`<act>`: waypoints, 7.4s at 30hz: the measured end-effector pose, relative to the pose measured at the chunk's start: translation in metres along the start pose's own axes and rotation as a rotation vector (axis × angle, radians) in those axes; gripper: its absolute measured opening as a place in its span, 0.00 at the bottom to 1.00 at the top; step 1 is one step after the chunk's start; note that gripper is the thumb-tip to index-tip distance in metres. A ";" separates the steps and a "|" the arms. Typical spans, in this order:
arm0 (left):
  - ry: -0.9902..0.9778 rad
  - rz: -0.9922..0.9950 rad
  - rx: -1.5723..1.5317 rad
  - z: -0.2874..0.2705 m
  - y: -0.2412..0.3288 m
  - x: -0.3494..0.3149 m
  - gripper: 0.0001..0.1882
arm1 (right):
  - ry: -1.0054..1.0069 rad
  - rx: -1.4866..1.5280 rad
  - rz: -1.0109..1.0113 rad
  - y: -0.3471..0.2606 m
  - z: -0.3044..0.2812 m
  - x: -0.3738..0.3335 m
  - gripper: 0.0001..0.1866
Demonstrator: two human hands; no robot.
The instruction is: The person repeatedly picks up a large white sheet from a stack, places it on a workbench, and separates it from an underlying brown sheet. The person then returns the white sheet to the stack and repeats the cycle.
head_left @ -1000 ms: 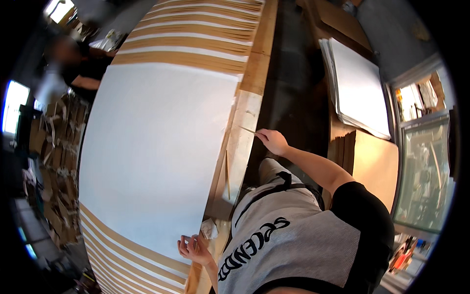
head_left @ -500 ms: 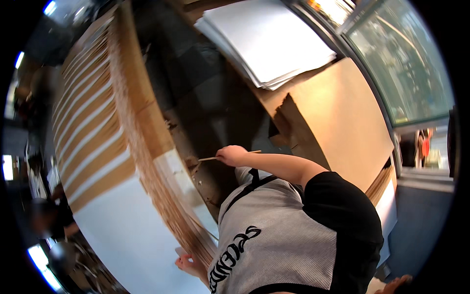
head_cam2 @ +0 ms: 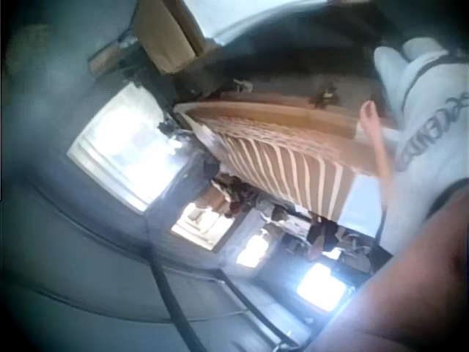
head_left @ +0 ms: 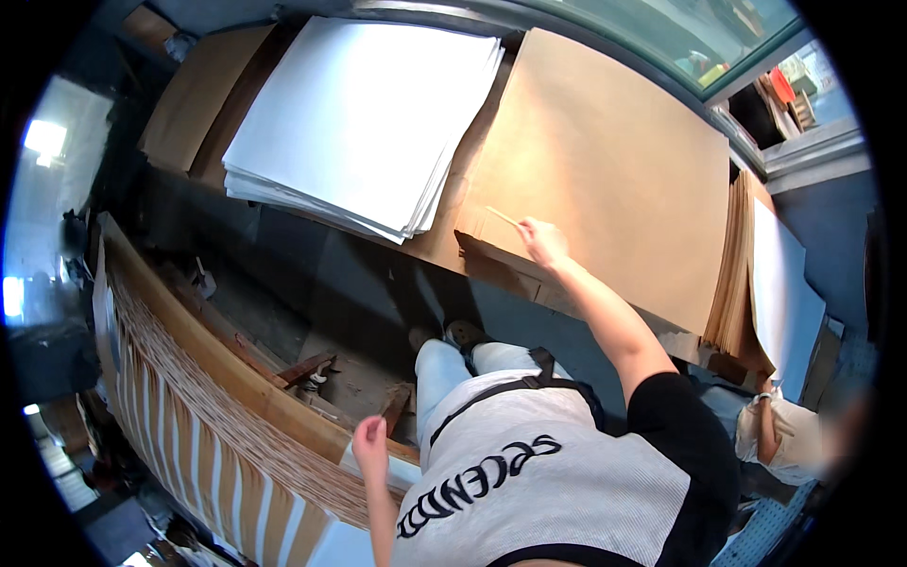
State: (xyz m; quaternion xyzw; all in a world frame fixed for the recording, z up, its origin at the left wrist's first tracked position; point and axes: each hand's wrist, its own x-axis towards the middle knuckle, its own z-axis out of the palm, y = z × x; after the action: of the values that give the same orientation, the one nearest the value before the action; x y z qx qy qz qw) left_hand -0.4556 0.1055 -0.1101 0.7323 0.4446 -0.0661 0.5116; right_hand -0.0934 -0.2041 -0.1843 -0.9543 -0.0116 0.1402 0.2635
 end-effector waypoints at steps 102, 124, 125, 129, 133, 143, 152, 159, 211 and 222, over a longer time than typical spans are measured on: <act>-0.576 1.157 1.079 0.371 0.211 0.137 0.34 | -0.175 -0.342 0.214 0.266 -0.131 -0.137 0.51; -0.680 1.289 0.964 0.387 0.218 0.127 0.26 | -0.080 -0.369 0.317 0.320 -0.128 -0.166 0.47; -0.690 1.283 0.966 0.387 0.218 0.127 0.26 | -0.077 -0.367 0.318 0.320 -0.127 -0.166 0.47; -0.686 1.290 0.965 0.390 0.216 0.127 0.25 | -0.089 -0.350 0.339 0.323 -0.126 -0.165 0.47; -0.689 1.307 0.983 0.392 0.217 0.123 0.24 | -0.063 -0.324 0.302 0.327 -0.133 -0.171 0.47; -0.702 1.214 1.039 0.387 0.224 0.135 0.24 | -0.054 -0.251 0.266 0.314 -0.141 -0.160 0.45; -0.742 1.185 1.104 0.375 0.233 0.136 0.24 | -0.002 -0.241 0.447 0.247 -0.162 -0.071 0.15; -0.845 1.174 0.742 0.352 0.256 0.161 0.16 | 0.045 -0.172 0.027 0.087 -0.094 0.115 0.14; -0.631 0.238 0.098 0.227 0.236 0.318 0.07 | 0.008 -0.274 0.242 0.048 -0.075 0.229 0.25; -0.655 0.167 0.112 0.244 0.233 0.316 0.07 | 0.011 -0.273 0.161 0.011 -0.060 0.264 0.22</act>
State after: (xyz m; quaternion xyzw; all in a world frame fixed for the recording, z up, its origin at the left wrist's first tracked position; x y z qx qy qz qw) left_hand -0.0131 0.0738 -0.2376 0.7330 0.1910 -0.2800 0.5897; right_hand 0.1757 -0.2179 -0.2098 -0.9799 0.0474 0.1527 0.1194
